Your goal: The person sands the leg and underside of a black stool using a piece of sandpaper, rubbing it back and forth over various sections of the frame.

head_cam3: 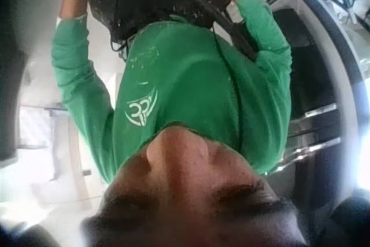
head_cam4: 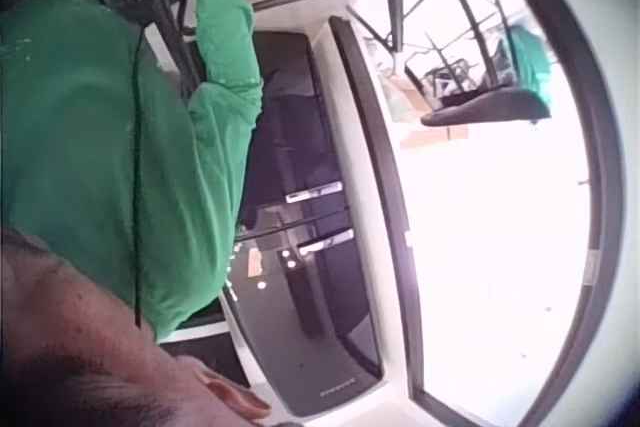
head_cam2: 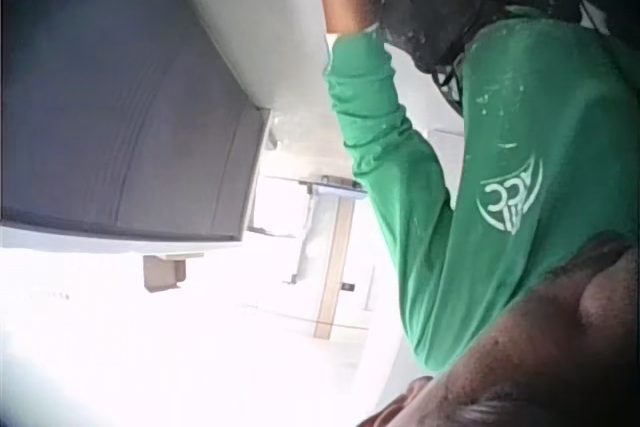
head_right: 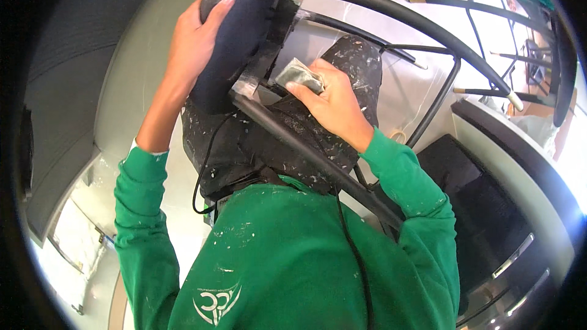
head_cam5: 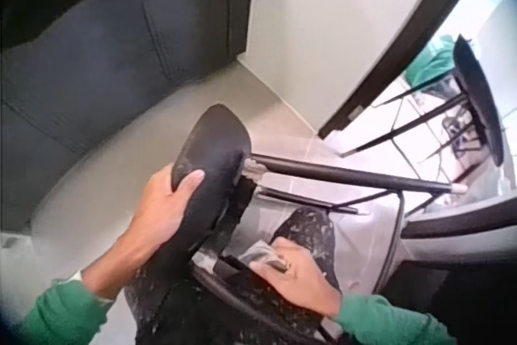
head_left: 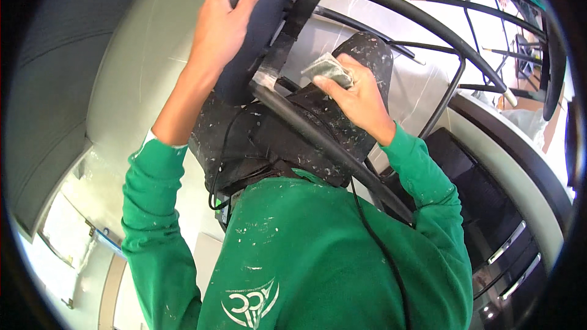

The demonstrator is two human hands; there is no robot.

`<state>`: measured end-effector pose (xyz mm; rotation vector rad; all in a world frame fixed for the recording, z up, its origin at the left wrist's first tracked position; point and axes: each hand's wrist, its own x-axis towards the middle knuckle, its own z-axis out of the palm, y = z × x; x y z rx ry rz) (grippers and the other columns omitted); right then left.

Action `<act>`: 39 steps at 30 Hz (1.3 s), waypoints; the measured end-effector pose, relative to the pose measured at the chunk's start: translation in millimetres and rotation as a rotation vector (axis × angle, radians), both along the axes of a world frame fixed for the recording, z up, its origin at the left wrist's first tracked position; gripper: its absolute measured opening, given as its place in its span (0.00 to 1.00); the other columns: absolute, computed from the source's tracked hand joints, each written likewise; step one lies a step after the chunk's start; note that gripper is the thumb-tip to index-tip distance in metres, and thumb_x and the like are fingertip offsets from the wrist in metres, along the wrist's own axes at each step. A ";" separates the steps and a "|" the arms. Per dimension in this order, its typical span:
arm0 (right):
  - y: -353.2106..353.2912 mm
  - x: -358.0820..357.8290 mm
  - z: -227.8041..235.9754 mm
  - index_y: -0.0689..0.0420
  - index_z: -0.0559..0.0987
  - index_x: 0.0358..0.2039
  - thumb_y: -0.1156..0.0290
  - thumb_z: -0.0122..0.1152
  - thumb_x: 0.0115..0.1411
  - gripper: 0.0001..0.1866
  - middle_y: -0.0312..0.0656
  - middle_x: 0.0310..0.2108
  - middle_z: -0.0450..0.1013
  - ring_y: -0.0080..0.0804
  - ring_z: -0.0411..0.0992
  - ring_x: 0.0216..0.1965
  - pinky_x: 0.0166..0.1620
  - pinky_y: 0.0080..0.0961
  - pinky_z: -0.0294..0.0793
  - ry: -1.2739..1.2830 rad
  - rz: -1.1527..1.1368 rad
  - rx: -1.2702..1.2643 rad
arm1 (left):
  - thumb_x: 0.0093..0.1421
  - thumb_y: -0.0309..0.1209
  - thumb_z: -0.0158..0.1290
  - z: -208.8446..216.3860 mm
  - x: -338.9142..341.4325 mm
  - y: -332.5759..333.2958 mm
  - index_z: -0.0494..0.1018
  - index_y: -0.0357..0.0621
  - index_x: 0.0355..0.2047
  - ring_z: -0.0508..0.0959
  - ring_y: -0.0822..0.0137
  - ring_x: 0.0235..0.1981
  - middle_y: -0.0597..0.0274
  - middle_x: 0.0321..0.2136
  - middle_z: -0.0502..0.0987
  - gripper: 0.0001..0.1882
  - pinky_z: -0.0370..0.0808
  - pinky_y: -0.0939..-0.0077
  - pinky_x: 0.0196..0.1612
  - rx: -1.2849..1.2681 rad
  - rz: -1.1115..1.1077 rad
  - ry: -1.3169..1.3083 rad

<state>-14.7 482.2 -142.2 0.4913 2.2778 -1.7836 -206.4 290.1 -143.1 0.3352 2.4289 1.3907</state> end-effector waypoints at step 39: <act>-35.5 -1.1 -20.8 0.62 0.80 0.58 0.76 0.65 0.62 0.22 0.47 0.42 0.70 0.39 0.72 0.45 0.48 0.31 0.72 0.077 0.286 -0.165 | 0.70 0.46 0.58 9.6 2.1 3.2 0.78 0.34 0.41 0.72 0.72 0.25 0.64 0.22 0.75 0.23 0.72 0.68 0.32 0.019 0.058 -0.134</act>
